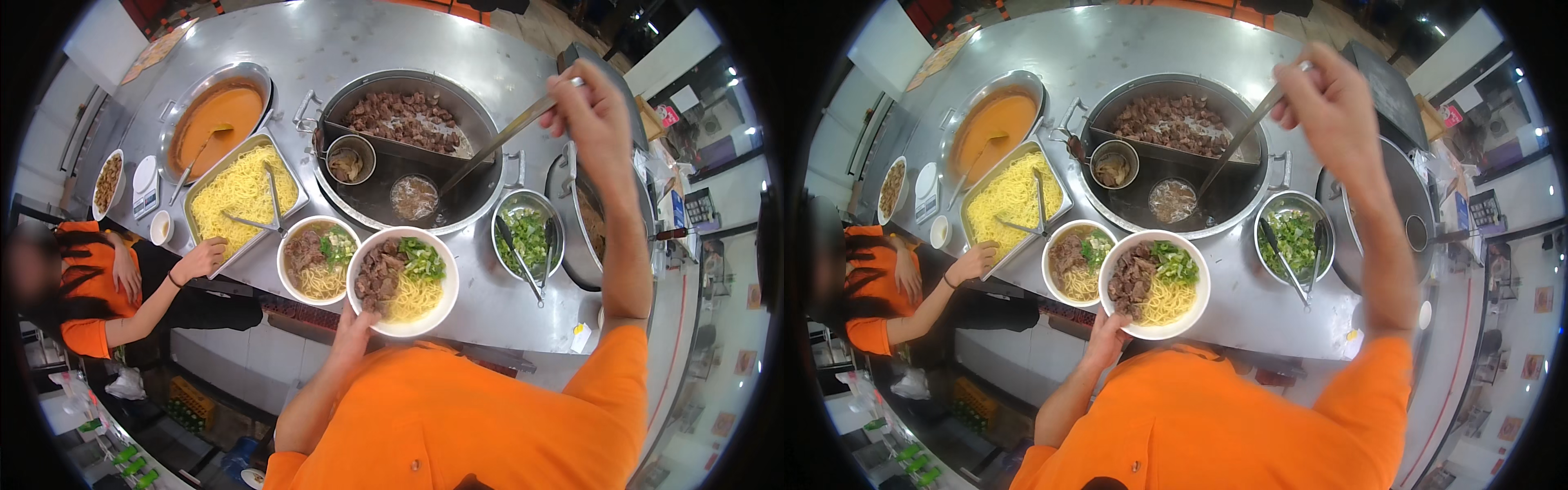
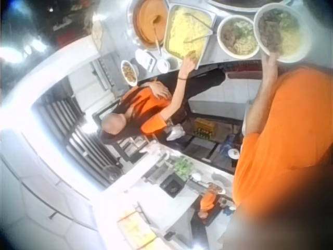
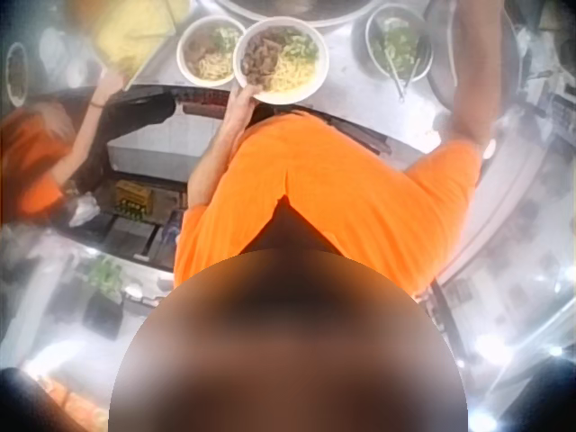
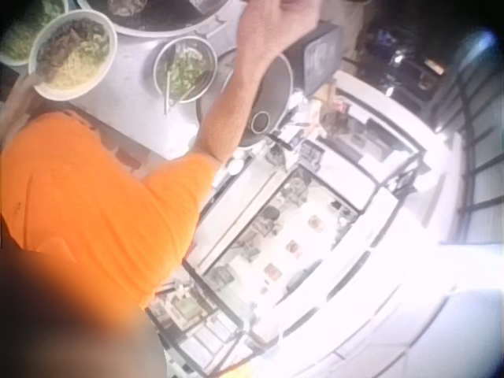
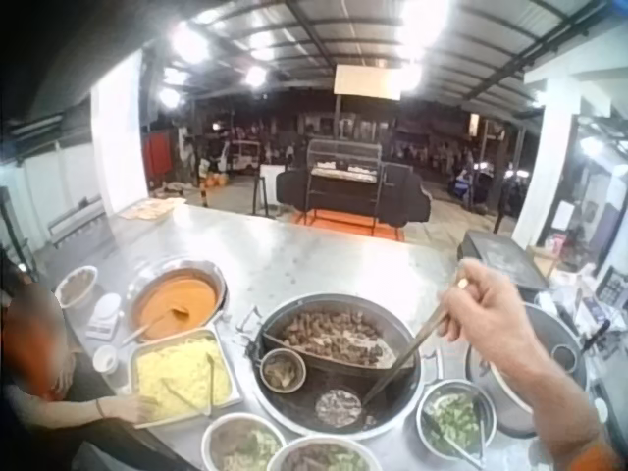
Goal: The person assembles two bowls of noodle soup by adding noodles, meat, and chopped green onions, then ladling broth over the top. The person places the bowls on a tray, adds two green bottles, and hands the tray to a coworker.
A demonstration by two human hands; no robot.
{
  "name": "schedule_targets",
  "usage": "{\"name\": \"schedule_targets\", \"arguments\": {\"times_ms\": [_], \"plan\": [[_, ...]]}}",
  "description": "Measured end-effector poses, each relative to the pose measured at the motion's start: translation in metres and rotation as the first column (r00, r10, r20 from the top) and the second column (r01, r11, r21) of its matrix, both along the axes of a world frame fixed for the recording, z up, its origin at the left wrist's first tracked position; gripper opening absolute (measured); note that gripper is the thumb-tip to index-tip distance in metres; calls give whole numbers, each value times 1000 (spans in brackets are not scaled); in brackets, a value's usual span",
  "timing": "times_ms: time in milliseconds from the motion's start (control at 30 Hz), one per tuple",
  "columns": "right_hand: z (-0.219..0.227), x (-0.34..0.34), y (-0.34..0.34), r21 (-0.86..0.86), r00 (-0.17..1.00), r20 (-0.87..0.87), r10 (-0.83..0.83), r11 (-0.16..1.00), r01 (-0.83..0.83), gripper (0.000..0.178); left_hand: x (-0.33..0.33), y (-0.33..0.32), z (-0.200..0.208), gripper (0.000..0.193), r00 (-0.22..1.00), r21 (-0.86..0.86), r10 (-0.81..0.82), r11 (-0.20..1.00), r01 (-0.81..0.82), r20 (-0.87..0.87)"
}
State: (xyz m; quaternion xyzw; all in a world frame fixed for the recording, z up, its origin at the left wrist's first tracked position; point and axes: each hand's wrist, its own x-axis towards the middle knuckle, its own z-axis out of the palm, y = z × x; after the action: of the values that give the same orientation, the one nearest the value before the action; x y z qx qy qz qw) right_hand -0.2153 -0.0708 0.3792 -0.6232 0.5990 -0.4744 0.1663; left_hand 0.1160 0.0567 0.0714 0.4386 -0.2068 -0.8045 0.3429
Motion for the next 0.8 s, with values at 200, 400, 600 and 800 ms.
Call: {"name": "schedule_targets", "arguments": {"times_ms": [200,400,600,800], "plan": [[94,-9,14,-169,992,-112,-62,985,42,17,-4,-25,2,67,996,-179,34,983,-47,-77],[149,1,32,-239,980,-198,-18,971,-31,21,-15,-49,-3,57,997,-236,70,969,-71,-9],[145,48,58,-336,944,-285,-168,939,66,29,-33,-70,-7,68,997,-264,77,962,-69,20],[118,100,96,-345,905,-416,-87,936,-68,20,-38,-72,4,68,996,-299,93,950,-86,10]]}}
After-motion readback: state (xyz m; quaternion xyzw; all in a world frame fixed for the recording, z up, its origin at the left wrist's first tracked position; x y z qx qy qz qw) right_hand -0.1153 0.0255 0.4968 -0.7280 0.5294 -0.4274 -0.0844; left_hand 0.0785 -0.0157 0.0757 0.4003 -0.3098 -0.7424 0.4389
